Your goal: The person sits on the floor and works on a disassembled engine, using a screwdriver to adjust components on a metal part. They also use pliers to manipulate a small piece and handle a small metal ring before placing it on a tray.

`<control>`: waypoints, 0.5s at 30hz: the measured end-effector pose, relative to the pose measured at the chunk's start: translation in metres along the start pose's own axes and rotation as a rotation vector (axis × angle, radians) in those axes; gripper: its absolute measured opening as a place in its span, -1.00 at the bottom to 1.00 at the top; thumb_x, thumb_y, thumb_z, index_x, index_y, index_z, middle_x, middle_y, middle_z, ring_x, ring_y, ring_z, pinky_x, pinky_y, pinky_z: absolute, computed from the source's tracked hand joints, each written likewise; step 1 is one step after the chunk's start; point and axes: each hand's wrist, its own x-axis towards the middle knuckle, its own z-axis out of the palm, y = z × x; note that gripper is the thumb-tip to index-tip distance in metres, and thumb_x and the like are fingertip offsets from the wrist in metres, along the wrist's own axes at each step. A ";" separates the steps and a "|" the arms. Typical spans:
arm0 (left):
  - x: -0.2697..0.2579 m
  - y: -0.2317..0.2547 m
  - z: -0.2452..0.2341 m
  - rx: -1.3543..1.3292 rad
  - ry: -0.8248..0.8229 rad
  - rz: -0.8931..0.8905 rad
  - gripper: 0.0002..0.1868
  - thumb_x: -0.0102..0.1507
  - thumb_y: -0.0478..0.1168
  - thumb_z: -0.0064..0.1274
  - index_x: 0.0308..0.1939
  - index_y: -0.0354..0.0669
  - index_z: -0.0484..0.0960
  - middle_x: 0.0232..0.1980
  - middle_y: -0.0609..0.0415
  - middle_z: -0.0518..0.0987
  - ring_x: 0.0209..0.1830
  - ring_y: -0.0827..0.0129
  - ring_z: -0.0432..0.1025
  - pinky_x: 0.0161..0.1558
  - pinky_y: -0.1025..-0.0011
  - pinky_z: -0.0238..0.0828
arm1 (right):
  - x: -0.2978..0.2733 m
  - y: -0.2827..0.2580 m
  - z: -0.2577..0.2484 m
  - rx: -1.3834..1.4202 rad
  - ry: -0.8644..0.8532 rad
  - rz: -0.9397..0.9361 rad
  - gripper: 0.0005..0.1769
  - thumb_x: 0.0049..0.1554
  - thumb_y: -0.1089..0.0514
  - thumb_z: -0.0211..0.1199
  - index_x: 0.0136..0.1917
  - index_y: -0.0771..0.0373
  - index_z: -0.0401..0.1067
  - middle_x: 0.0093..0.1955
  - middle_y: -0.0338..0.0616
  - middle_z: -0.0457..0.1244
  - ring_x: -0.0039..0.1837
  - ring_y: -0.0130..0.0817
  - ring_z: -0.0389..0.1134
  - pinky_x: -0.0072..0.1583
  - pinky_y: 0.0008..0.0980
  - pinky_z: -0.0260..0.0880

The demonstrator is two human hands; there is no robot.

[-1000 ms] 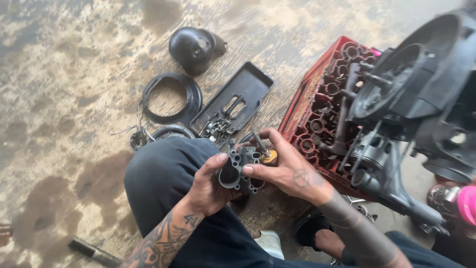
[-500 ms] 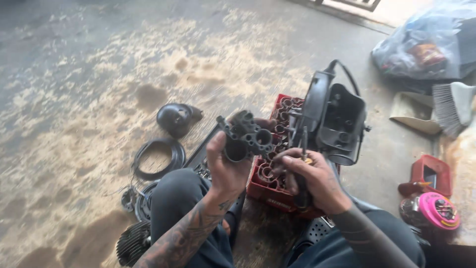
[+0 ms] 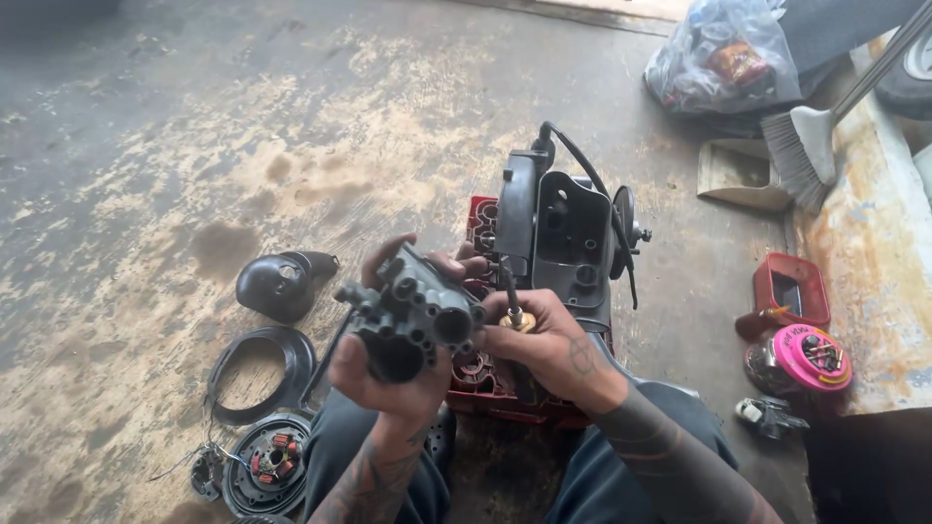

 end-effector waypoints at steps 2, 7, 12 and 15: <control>0.003 -0.005 -0.001 -0.009 0.027 0.014 -0.20 0.28 0.17 -0.01 0.44 -0.28 0.24 0.10 -0.32 0.48 0.27 -0.32 0.37 0.19 -0.25 0.41 | 0.000 -0.007 -0.001 -0.014 -0.002 0.032 -0.85 0.14 0.21 0.36 -0.17 0.33 0.45 -0.44 -0.09 0.26 -0.51 -0.43 0.27 -0.49 -0.53 0.30; 0.008 -0.014 0.001 0.055 0.089 0.070 -0.26 0.30 0.21 -0.18 0.34 -0.31 0.34 0.00 -0.25 0.55 0.14 -0.13 0.46 0.46 -0.21 0.16 | -0.001 -0.006 -0.005 -0.071 0.034 0.086 -0.88 0.12 0.25 0.37 -0.22 0.30 0.47 -0.36 0.01 0.38 -0.51 -0.43 0.28 -0.44 -0.55 0.32; -0.001 -0.016 -0.010 -0.069 0.151 -0.039 -0.31 0.33 0.21 -0.16 0.35 -0.20 0.35 0.06 -0.31 0.50 0.21 -0.25 0.43 0.13 -0.11 0.45 | -0.006 0.016 -0.008 -0.048 0.041 0.125 -0.82 0.07 0.28 0.42 -0.11 0.36 0.45 -0.38 -0.09 0.30 -0.49 -0.43 0.27 -0.49 -0.48 0.35; 0.003 -0.016 -0.028 -0.238 0.309 -0.152 -0.27 0.30 0.24 -0.14 0.23 -0.36 0.49 0.08 -0.34 0.58 0.06 -0.25 0.51 0.00 -0.02 0.54 | -0.016 0.008 0.000 -0.054 -0.009 0.281 -0.51 0.08 0.23 0.35 0.21 0.29 0.23 -0.33 -0.14 0.18 -0.42 -0.41 0.24 -0.37 -0.46 0.35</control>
